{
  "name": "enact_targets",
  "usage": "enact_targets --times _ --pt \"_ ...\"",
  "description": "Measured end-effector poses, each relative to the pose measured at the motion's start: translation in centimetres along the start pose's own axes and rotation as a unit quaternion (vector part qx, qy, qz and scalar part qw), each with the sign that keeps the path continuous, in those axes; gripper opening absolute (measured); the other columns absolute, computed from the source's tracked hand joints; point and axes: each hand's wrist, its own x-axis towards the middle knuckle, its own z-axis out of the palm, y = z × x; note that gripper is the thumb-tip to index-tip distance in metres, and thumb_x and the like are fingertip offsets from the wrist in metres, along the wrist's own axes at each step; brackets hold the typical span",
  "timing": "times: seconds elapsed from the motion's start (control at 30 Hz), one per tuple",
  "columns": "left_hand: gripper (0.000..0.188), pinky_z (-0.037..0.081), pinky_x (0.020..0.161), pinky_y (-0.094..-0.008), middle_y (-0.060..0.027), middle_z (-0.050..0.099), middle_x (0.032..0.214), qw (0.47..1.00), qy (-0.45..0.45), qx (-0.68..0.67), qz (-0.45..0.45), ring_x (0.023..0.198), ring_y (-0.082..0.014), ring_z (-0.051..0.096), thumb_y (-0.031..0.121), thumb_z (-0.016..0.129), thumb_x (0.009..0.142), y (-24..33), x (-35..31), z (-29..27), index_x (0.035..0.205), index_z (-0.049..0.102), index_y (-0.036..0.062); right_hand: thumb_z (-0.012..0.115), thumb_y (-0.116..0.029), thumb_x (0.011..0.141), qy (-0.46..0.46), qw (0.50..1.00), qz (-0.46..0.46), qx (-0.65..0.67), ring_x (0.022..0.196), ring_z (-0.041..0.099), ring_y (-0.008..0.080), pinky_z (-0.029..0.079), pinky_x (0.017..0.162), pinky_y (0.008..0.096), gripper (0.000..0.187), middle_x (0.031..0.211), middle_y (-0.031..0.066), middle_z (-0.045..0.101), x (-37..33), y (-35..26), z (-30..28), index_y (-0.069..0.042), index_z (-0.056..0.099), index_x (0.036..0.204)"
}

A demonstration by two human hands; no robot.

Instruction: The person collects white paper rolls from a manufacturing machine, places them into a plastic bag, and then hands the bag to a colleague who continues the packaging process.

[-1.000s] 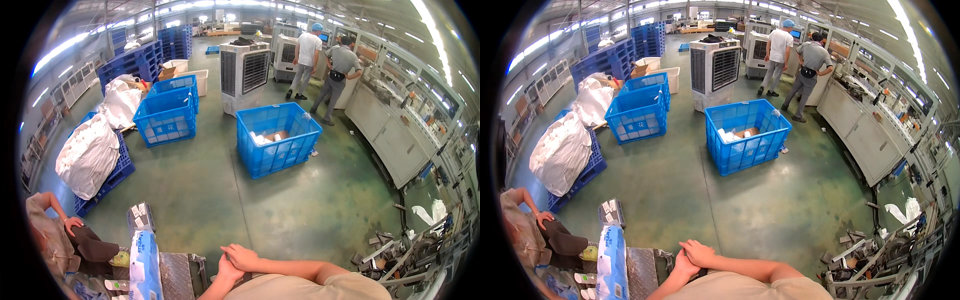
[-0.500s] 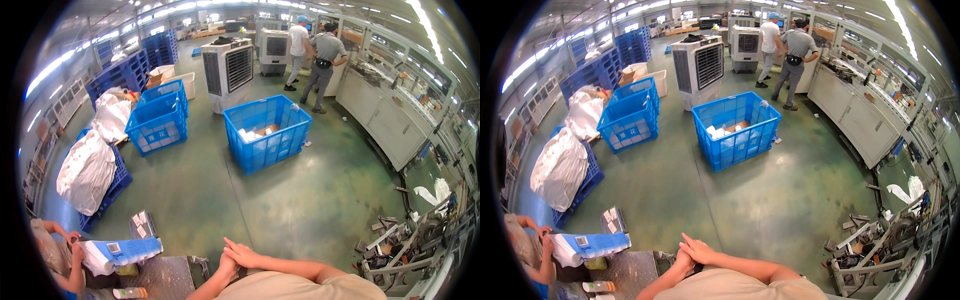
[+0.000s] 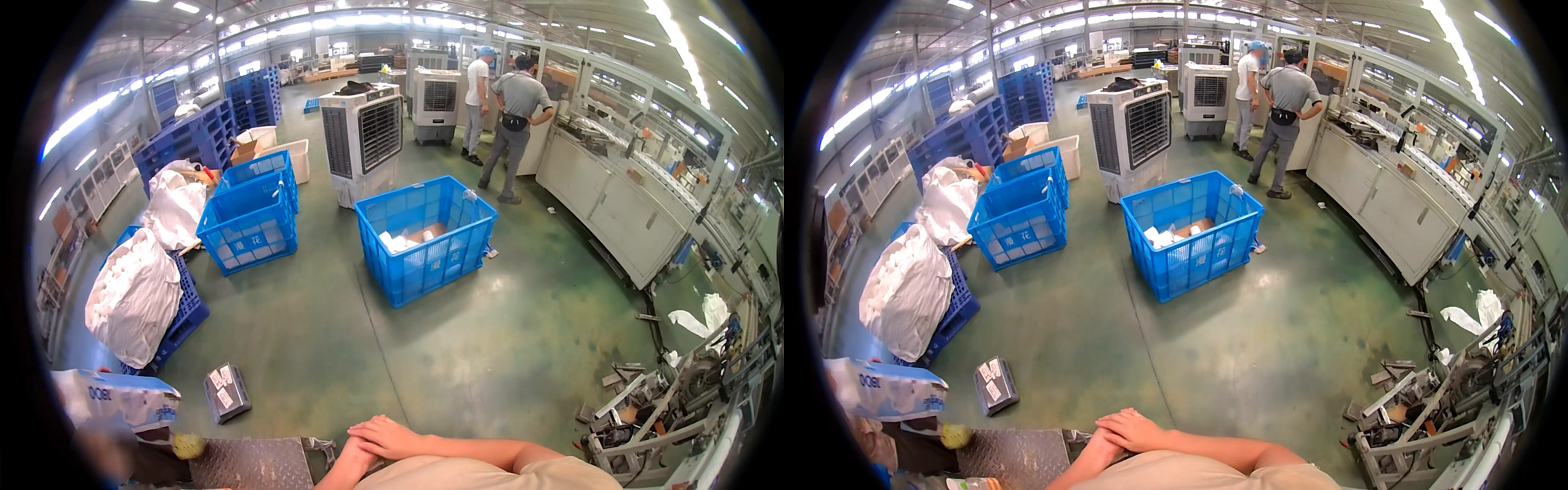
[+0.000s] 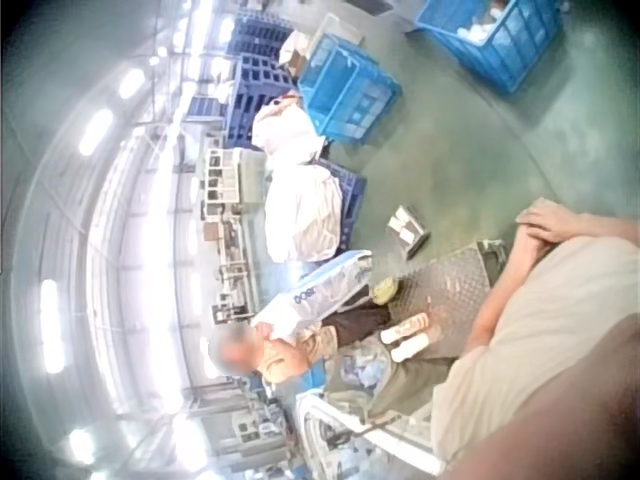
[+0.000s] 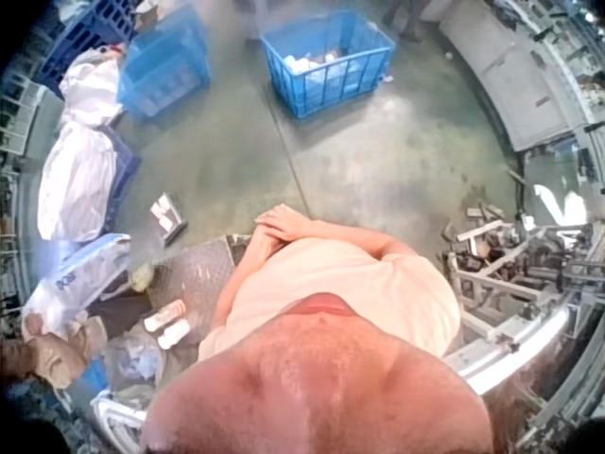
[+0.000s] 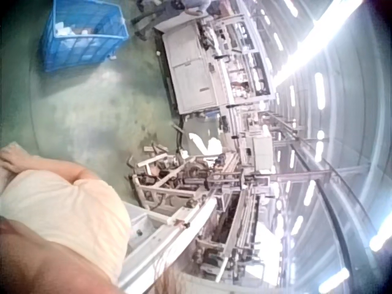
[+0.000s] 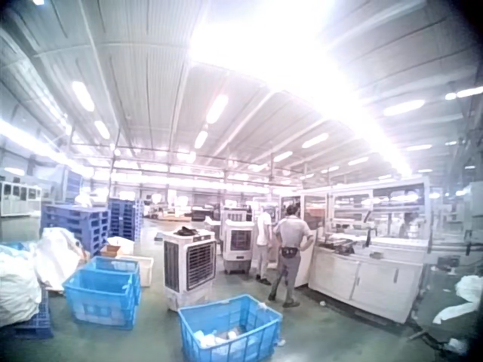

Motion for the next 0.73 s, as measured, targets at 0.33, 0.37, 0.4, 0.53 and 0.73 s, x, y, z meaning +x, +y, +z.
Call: enact_targets --times 0.33,0.37,0.4,0.53,0.73 --pt "0.051 0.032 0.099 -0.0452 -0.0172 0.043 0.126 0.958 -0.157 -0.197 -0.136 0.115 -0.0289 0.042 0.042 0.028 0.093 0.4 1.1 1.3 0.124 0.036 0.0017 0.048 -0.031 0.088 0.064 0.987 0.142 -0.044 0.084 0.058 0.0246 0.044 0.070 0.0336 0.026 0.092 0.0088 0.060 0.1 3.6 0.9 -0.006 0.057 0.088" --pt "0.049 0.034 0.097 -0.0467 -0.0166 0.045 0.124 0.965 -0.170 -0.135 -0.151 0.113 -0.0298 0.044 0.041 0.030 0.093 0.7 0.8 2.4 0.123 0.037 0.0021 0.049 -0.033 0.088 0.084 0.970 0.228 0.020 0.079 0.058 0.0257 0.045 0.067 0.0336 0.030 0.086 0.0107 0.060 -0.5 5.0 1.6 -0.005 0.058 0.086" --pt "0.051 0.034 0.096 -0.0464 -0.0174 0.043 0.126 0.977 -0.077 -0.099 -0.172 0.115 -0.0307 0.043 0.041 0.030 0.093 1.0 0.8 3.0 0.125 0.034 0.0016 0.049 -0.034 0.087 0.104 0.941 0.313 0.082 0.074 0.058 0.0267 0.045 0.063 0.0337 0.033 0.080 0.0125 0.060 -1.5 6.6 2.1 -0.003 0.058 0.084" --pt "0.062 0.030 0.100 -0.0468 -0.0190 0.030 0.136 0.981 0.050 0.159 -0.095 0.124 -0.0344 0.033 0.044 0.033 0.092 2.7 -0.6 1.2 0.134 0.020 0.0009 0.048 -0.043 0.087 0.151 0.814 0.533 0.173 0.054 0.057 0.0266 0.046 0.057 0.0371 0.047 0.061 0.0148 0.059 -8.2 12.7 2.2 -0.001 0.060 0.068" --pt "0.080 0.027 0.098 -0.0555 -0.0119 0.022 0.143 0.829 0.153 0.523 -0.125 0.124 -0.0335 0.036 0.056 0.050 0.081 8.0 -5.6 -13.0 0.141 0.011 0.0195 0.045 -0.046 0.086 0.138 0.776 0.615 -0.020 0.056 0.059 0.0277 0.046 0.060 0.0400 0.052 0.057 0.0129 0.059 -24.7 15.9 2.8 -0.002 0.063 0.065"
